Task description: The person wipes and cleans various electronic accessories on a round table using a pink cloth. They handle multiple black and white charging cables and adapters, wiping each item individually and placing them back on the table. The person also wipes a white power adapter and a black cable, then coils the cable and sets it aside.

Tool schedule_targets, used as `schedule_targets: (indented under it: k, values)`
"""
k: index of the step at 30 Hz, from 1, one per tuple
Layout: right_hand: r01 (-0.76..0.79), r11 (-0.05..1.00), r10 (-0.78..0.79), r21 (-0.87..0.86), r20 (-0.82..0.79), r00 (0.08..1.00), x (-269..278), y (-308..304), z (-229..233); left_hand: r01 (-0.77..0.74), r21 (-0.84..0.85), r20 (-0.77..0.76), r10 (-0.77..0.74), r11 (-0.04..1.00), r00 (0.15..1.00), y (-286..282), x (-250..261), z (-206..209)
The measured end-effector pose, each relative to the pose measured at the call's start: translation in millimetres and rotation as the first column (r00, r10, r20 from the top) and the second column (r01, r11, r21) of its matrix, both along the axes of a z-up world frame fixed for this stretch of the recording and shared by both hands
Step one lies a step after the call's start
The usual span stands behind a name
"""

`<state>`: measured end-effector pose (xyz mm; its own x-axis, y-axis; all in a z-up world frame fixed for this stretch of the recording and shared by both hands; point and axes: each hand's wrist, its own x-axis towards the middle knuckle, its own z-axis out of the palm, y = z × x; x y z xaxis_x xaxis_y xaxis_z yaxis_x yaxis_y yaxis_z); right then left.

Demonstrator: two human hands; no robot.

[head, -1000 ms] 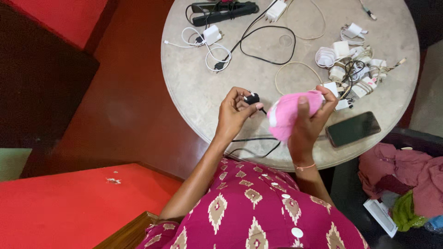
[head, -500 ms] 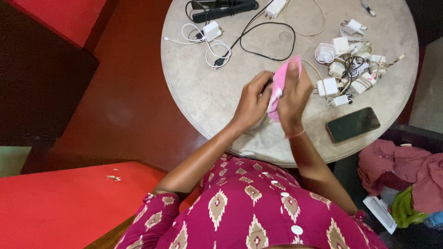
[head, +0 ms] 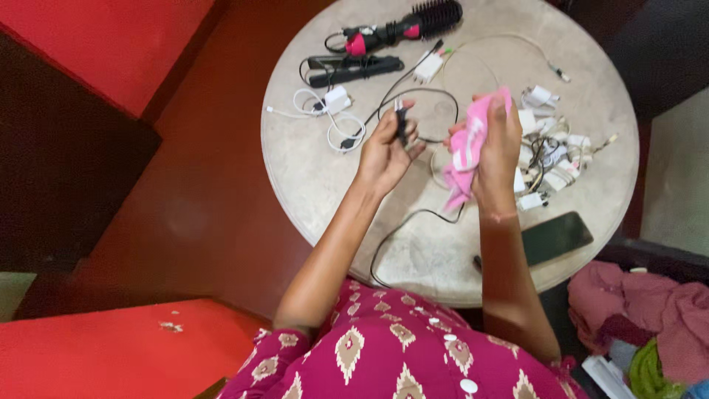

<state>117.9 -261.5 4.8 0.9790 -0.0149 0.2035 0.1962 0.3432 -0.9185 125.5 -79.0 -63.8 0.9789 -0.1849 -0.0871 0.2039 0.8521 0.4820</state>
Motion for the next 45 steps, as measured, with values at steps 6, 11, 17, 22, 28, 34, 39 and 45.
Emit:
schedule_targets:
  k: [6, 11, 17, 22, 28, 34, 39, 45]
  values:
    - [0.179, 0.893, -0.034, -0.413, 0.335, 0.942, -11.5, 19.5, 5.0, 0.555, -0.416, 0.634, -0.207, 0.72, 0.745, -10.5, 4.7, -35.1]
    - [0.491, 0.562, -0.148, -0.666, 0.503, 0.851, -33.4, 49.9, -10.4, -0.045, 0.422, 0.019, 0.041, 0.905, 0.999, -37.7, -18.4, -21.1]
    - [0.372, 0.782, -0.227, -0.501, 0.326, 0.917, -36.4, 39.9, -35.1, -0.233, 0.818, 0.323, -0.086, 0.526, 0.942, -31.0, -28.3, 10.9]
    - [0.035, 0.987, 0.003, -0.157, 0.234, 0.972, -9.2, 18.5, -80.0, 0.176, 0.694, 0.039, -0.281, 0.699, 0.959, -24.3, -62.3, 26.9]
    - [0.043, 0.836, -0.076, -0.546, -0.037, 0.996, 8.9, 31.3, -107.9, 0.234, 0.328, -0.059, -0.227, 0.915, 0.972, 0.4, -107.9, 25.5]
    - [-0.221, 0.927, 0.231, -0.302, -0.005, 0.973, -27.5, 58.0, -89.7, 0.136, -0.066, -0.051, -0.14, 0.988, 0.989, 40.0, -114.3, 18.7]
    - [-0.645, 0.688, 0.555, -0.334, -0.33, 0.763, -77.4, 49.1, -64.2, 0.141, -0.194, -0.016, -0.147, 0.971, 0.989, 65.5, -105.5, 9.3]
    - [-0.833, 0.505, 0.62, -0.225, -0.577, 0.531, -120.2, 31.0, -30.9, 0.131, -0.063, -0.074, -0.136, 0.989, 0.988, 110.1, -81.6, 6.8]
